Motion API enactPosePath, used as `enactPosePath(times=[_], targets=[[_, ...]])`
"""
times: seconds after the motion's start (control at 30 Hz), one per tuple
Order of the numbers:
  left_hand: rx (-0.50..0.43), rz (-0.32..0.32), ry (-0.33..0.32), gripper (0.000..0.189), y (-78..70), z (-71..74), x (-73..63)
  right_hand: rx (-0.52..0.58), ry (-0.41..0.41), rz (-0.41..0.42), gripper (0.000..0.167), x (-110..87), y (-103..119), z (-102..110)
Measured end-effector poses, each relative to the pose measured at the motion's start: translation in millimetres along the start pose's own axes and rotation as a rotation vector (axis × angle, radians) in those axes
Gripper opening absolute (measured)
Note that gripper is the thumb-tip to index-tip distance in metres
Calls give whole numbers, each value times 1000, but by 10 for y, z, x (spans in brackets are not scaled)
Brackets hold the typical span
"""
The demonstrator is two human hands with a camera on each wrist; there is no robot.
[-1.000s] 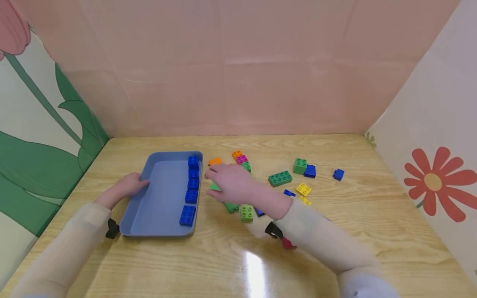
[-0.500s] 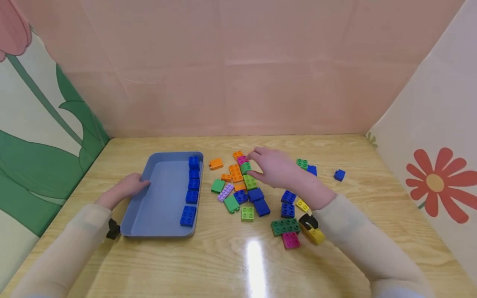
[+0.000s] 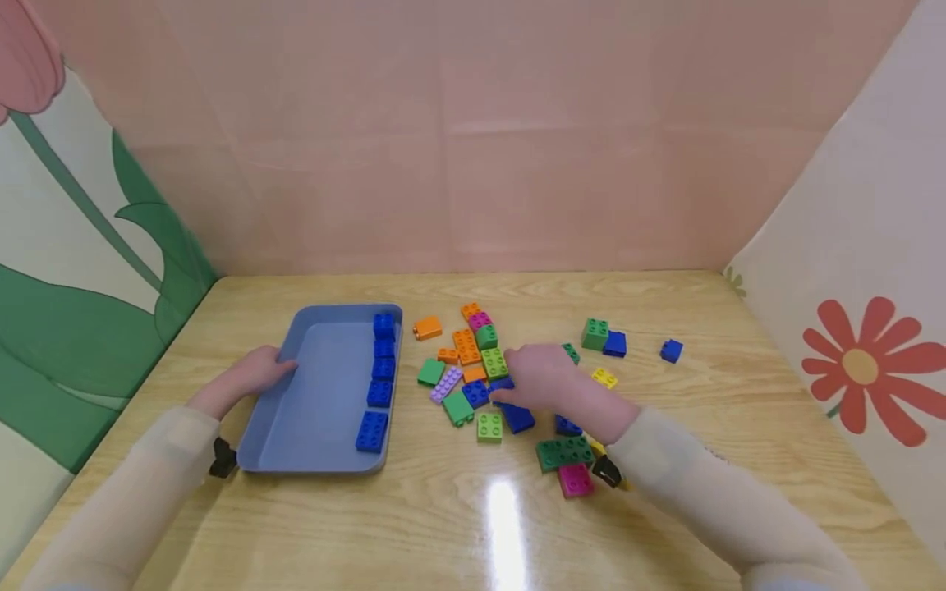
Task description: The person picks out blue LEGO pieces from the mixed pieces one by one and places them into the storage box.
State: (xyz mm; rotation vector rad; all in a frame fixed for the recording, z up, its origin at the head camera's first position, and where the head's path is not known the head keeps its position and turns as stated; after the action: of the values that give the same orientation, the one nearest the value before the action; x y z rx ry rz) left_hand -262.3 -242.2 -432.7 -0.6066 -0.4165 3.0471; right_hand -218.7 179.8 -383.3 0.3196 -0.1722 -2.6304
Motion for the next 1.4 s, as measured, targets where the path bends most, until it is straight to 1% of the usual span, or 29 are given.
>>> enactPosePath(times=[0.2,0.4,0.53,0.67,0.8,0.97,1.17,1.4], targets=[[-7,13,14,39,-8,2,-28,-18,28,-71,53,45,49,-90],[-10,27,22,40,-14,-4,-21,-24,35,-111,53,99,58,-130],[-8,23,28,40,-5,-5,-15,-43,36,-128,52,114,62,-146],[-5,20,27,40,-3,-5,-13,-41,34,-126,48,114,61,-146],[-10,28,28,40,-6,-9,-15,-25,55,-112,42,110,56,-127],[-13,25,26,37,-2,-19,-10,-56,72,-76,36,115,47,-103],[-19,35,21,37,-10,-20,1,-72,83,-47,34,126,44,-122],[-21,35,20,39,10,-32,20,-79,84,-44,31,129,35,-148]])
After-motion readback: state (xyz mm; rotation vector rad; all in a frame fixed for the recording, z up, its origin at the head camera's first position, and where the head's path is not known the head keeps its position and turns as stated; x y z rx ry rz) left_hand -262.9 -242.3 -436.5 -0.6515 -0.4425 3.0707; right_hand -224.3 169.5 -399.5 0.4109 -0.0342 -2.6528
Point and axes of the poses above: each hand's wrist, its own x-axis towards the middle knuckle, its own z-axis out of the back of the hand, y = z × x, the point moved 2 cm from there along x, towards the middle knuckle, and after that the axes turned 11 degrees about x, right-handed, at the moved point
